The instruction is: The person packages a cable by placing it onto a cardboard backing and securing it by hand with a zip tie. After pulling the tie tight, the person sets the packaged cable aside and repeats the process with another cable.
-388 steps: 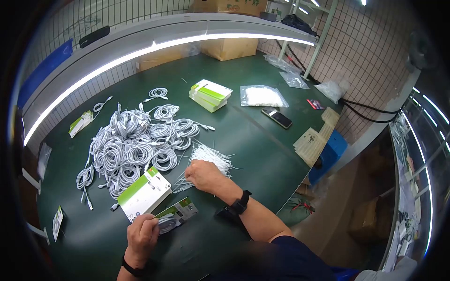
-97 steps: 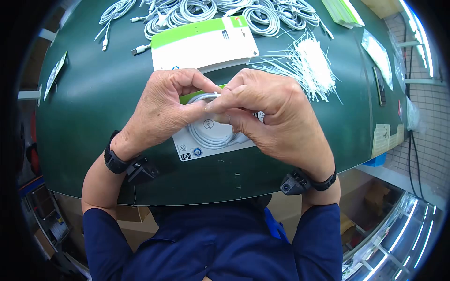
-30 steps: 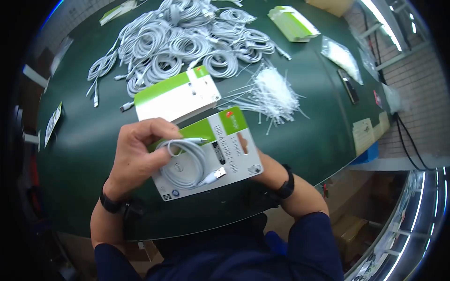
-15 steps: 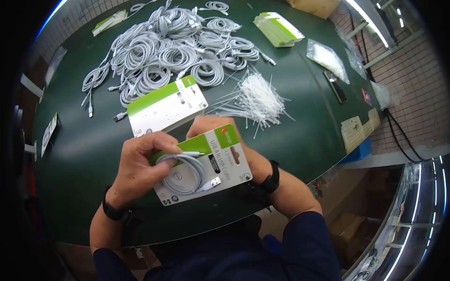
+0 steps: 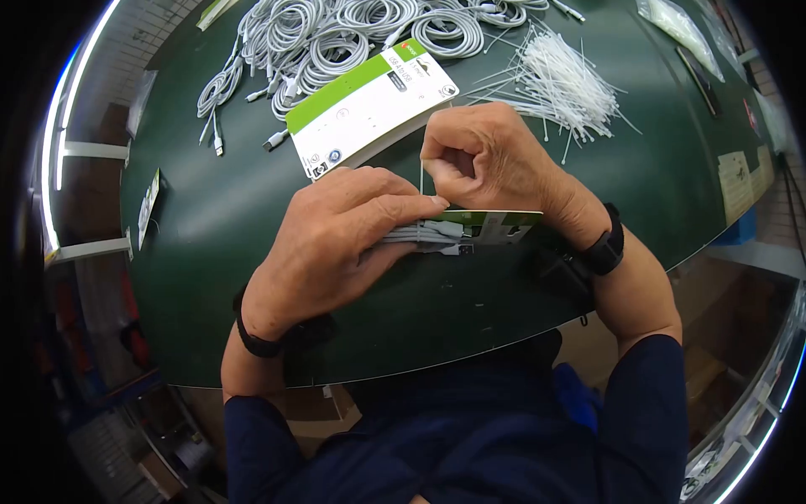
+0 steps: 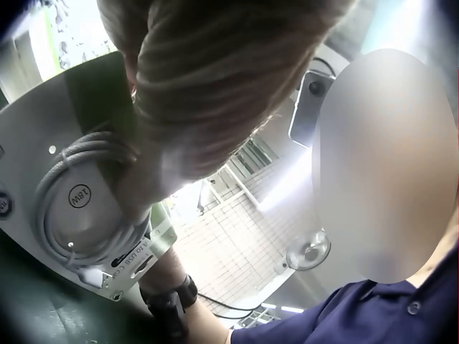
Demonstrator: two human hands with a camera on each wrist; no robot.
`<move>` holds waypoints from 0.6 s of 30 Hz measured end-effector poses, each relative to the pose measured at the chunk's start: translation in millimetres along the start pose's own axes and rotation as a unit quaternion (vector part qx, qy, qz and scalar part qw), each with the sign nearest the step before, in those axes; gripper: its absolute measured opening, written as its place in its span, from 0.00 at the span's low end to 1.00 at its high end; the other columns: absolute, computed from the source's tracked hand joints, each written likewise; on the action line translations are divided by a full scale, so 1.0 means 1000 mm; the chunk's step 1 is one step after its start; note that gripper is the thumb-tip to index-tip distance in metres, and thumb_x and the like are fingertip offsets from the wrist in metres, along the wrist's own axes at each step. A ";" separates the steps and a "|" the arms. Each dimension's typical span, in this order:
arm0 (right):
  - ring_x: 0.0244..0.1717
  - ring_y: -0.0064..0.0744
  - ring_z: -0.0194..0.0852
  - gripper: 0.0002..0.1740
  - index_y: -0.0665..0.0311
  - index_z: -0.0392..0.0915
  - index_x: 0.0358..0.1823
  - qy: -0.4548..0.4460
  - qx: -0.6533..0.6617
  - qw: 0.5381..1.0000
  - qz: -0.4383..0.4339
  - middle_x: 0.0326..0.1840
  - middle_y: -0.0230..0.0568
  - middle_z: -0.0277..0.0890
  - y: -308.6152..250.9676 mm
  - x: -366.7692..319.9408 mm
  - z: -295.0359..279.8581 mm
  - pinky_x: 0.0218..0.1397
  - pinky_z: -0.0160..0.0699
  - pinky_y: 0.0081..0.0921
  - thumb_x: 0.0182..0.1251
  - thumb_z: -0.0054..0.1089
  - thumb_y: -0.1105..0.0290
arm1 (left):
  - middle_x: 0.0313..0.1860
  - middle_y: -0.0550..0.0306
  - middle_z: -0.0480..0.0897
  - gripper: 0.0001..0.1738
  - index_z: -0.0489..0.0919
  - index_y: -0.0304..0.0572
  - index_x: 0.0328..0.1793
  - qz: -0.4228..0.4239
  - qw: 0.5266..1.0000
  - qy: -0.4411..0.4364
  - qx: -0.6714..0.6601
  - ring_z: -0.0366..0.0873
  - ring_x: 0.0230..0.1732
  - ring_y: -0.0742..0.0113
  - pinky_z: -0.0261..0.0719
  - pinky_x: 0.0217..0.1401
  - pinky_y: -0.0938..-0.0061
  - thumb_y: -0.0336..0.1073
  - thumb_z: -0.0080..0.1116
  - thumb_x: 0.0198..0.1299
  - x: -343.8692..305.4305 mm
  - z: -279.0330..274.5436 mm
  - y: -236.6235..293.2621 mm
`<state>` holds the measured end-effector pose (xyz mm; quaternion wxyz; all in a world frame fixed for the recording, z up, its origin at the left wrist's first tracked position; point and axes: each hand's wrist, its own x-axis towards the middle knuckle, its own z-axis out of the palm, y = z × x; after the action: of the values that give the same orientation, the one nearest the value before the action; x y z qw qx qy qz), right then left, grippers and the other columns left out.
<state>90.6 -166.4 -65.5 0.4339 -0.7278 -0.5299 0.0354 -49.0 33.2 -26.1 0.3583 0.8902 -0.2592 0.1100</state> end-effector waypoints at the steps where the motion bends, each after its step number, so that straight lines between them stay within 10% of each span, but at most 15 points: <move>1: 0.24 0.34 0.75 0.06 0.63 0.77 0.29 -0.005 0.008 1.000 0.011 0.24 0.37 0.75 -0.003 0.001 -0.001 0.30 0.75 0.29 0.54 0.66 0.78 | 0.46 0.54 0.88 0.26 0.87 0.44 0.57 -0.014 1.000 -0.011 0.017 0.87 0.44 0.51 0.85 0.45 0.61 0.27 0.79 0.48 0.002 -0.004 0.009; 16: 0.23 0.42 0.78 0.04 0.64 0.76 0.25 -0.113 0.035 0.990 0.078 0.23 0.42 0.77 0.006 -0.002 0.002 0.29 0.75 0.33 0.49 0.62 0.77 | 0.38 0.52 0.83 0.21 0.85 0.37 0.49 -0.014 0.996 0.029 0.080 0.85 0.36 0.53 0.84 0.37 0.62 0.16 0.74 0.47 0.001 0.013 0.018; 18: 0.24 0.29 0.78 0.02 0.66 0.80 0.29 -0.116 0.056 0.986 0.110 0.22 0.38 0.78 0.005 0.000 -0.006 0.31 0.76 0.28 0.54 0.63 0.78 | 0.39 0.52 0.83 0.22 0.85 0.37 0.49 -0.015 0.995 0.049 0.081 0.85 0.37 0.52 0.84 0.38 0.62 0.15 0.72 0.46 0.000 0.013 0.014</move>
<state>97.5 -170.1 -65.6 0.4030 -0.7469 -0.4910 0.1968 -56.3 14.9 -27.1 0.2985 0.9136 -0.2182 0.1689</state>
